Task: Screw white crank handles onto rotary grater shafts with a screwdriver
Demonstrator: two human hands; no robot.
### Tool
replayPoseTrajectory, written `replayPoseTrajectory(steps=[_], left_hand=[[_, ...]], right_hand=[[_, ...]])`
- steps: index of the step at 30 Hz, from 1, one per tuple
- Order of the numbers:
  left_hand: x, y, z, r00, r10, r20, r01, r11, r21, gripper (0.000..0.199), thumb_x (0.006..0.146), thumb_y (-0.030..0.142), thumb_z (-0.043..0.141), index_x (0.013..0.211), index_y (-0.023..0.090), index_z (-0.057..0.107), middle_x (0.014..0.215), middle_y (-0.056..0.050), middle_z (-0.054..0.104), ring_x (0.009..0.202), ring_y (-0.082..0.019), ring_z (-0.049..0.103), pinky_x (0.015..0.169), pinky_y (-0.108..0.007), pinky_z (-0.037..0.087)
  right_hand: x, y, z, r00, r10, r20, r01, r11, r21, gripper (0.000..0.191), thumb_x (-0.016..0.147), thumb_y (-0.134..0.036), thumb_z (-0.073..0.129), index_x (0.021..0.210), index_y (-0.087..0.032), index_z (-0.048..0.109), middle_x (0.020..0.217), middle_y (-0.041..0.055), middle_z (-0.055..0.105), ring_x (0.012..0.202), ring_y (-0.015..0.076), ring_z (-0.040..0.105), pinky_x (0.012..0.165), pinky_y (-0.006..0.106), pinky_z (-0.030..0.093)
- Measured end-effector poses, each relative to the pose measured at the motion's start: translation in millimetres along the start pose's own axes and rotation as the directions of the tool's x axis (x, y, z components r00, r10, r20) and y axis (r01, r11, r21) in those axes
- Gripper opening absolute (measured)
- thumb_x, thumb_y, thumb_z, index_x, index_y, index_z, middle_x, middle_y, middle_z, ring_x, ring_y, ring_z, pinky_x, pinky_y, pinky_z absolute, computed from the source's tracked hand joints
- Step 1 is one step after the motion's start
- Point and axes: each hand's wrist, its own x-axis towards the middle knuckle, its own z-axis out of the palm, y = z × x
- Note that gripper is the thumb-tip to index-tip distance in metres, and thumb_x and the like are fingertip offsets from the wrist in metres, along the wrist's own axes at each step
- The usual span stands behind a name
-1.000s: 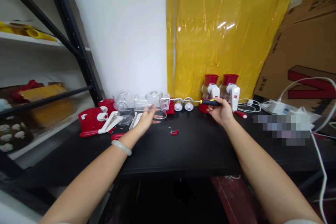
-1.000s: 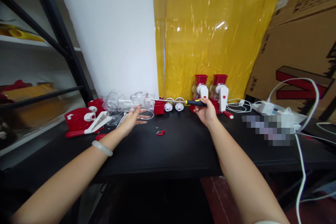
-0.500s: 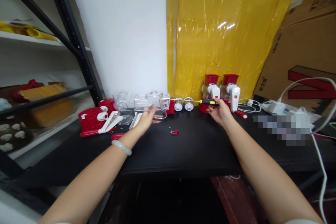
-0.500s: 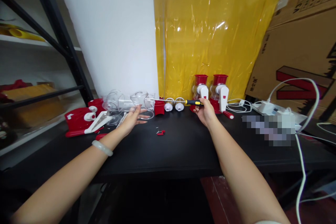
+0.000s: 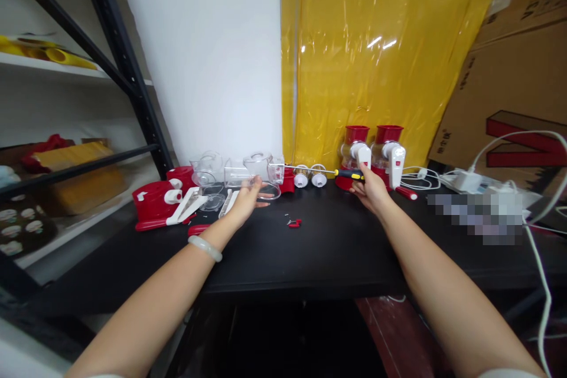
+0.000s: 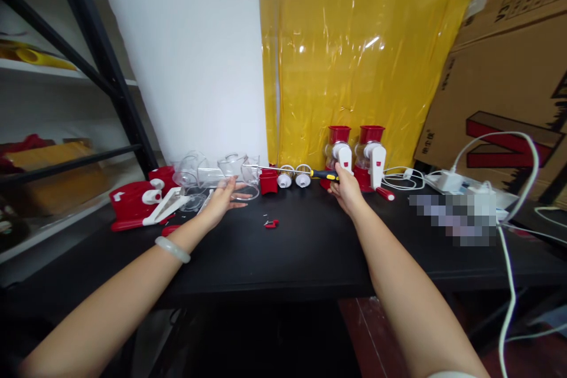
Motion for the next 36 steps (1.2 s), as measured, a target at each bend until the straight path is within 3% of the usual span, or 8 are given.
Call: replayPoseTrajectory(steps=[7, 11, 16, 21, 26, 29, 32, 36], left_hand=[[1.1, -1.2, -0.2, 1.0, -0.003, -0.005, 0.003, 1.0, -0.004, 0.059, 0.085, 0.056, 0.062, 0.126, 0.016, 0.046, 0.125, -0.019, 0.063, 0.079, -0.02, 0.073, 0.057, -0.029, 0.059], [1.0, -1.3, -0.1, 1.0, 0.001, 0.001, -0.001, 1.0, 0.008, 0.057, 0.087, 0.055, 0.06, 0.127, 0.016, 0.046, 0.127, -0.019, 0.062, 0.078, -0.019, 0.073, 0.057, -0.029, 0.059], [2.4, -2.1, 0.2, 1.0, -0.004, 0.0, 0.004, 1.0, 0.019, 0.056, 0.089, 0.054, 0.057, 0.129, 0.016, 0.044, 0.129, -0.021, 0.06, 0.079, -0.019, 0.073, 0.058, -0.028, 0.058], [3.1, -2.2, -0.5, 1.0, 0.004, 0.005, -0.004, 1.0, 0.024, 0.057, 0.09, 0.053, 0.056, 0.13, 0.016, 0.042, 0.13, -0.021, 0.06, 0.079, -0.019, 0.073, 0.057, -0.028, 0.058], [1.9, -0.8, -0.9, 1.0, 0.001, 0.008, -0.001, 1.0, 0.027, 0.053, 0.091, 0.051, 0.056, 0.129, 0.017, 0.043, 0.128, -0.02, 0.061, 0.078, -0.018, 0.073, 0.056, -0.027, 0.058], [1.3, 0.6, -0.9, 1.0, 0.01, 0.006, -0.01, 1.0, 0.014, 0.054, 0.091, 0.052, 0.056, 0.13, 0.017, 0.043, 0.127, -0.02, 0.062, 0.078, -0.019, 0.073, 0.056, -0.027, 0.058], [1.6, 1.1, -1.0, 1.0, 0.022, 0.001, -0.022, 1.0, 0.007, 0.056, 0.09, 0.052, 0.057, 0.13, 0.016, 0.043, 0.125, -0.02, 0.063, 0.077, -0.019, 0.073, 0.056, -0.027, 0.058], [3.2, -0.1, -0.9, 1.0, 0.015, -0.009, -0.015, 1.0, -0.005, 0.061, 0.087, 0.054, 0.061, 0.131, 0.016, 0.044, 0.122, -0.019, 0.064, 0.076, -0.019, 0.073, 0.056, -0.028, 0.058]], right_hand=[[0.1, -4.5, -0.8, 0.999, 0.021, 0.03, -0.026, 0.985, 0.172, 0.029, 0.069, -0.032, 0.074, 0.074, -0.022, 0.047, 0.05, -0.0071, 0.047, 0.045, 0.0079, 0.043, 0.05, 0.023, 0.047], [-0.1, -5.6, -0.2, 0.997, 0.032, 0.068, -0.046, 0.976, 0.213, 0.03, 0.071, -0.039, 0.072, 0.073, -0.023, 0.047, 0.054, -0.0054, 0.049, 0.047, 0.0098, 0.046, 0.051, 0.026, 0.048], [-0.8, -3.5, 2.0, 1.0, -0.022, -0.02, 0.023, 0.998, 0.063, 0.049, 0.081, -0.07, 0.052, 0.068, -0.024, 0.045, 0.04, -0.0057, 0.041, 0.035, 0.0095, 0.035, 0.04, 0.026, 0.04], [0.2, -1.3, 0.6, 0.999, -0.044, -0.02, 0.043, 0.998, -0.048, 0.042, 0.079, -0.055, 0.068, 0.069, -0.023, 0.042, 0.038, -0.0102, 0.034, 0.032, 0.0064, 0.029, 0.04, 0.023, 0.04], [-0.6, -7.4, 1.0, 1.0, 0.012, -0.006, -0.011, 0.993, 0.119, 0.032, 0.072, -0.037, 0.071, 0.073, -0.023, 0.043, 0.05, -0.008, 0.047, 0.037, 0.0071, 0.038, 0.042, 0.023, 0.04], [-2.3, -9.3, 2.5, 0.999, 0.027, 0.037, -0.032, 0.99, 0.139, 0.034, 0.073, -0.048, 0.069, 0.076, -0.023, 0.046, 0.054, -0.0064, 0.052, 0.038, 0.0085, 0.041, 0.041, 0.024, 0.039], [-2.3, -6.8, 3.1, 1.0, 0.007, 0.01, -0.008, 0.998, 0.055, 0.047, 0.077, -0.069, 0.059, 0.075, -0.024, 0.046, 0.042, -0.0085, 0.04, 0.033, 0.0091, 0.035, 0.039, 0.024, 0.037], [0.2, -2.6, 2.6, 1.0, -0.014, -0.022, 0.013, 1.0, -0.022, 0.046, 0.075, -0.064, 0.067, 0.074, -0.024, 0.044, 0.035, -0.0129, 0.026, 0.03, 0.0062, 0.023, 0.036, 0.022, 0.034]])
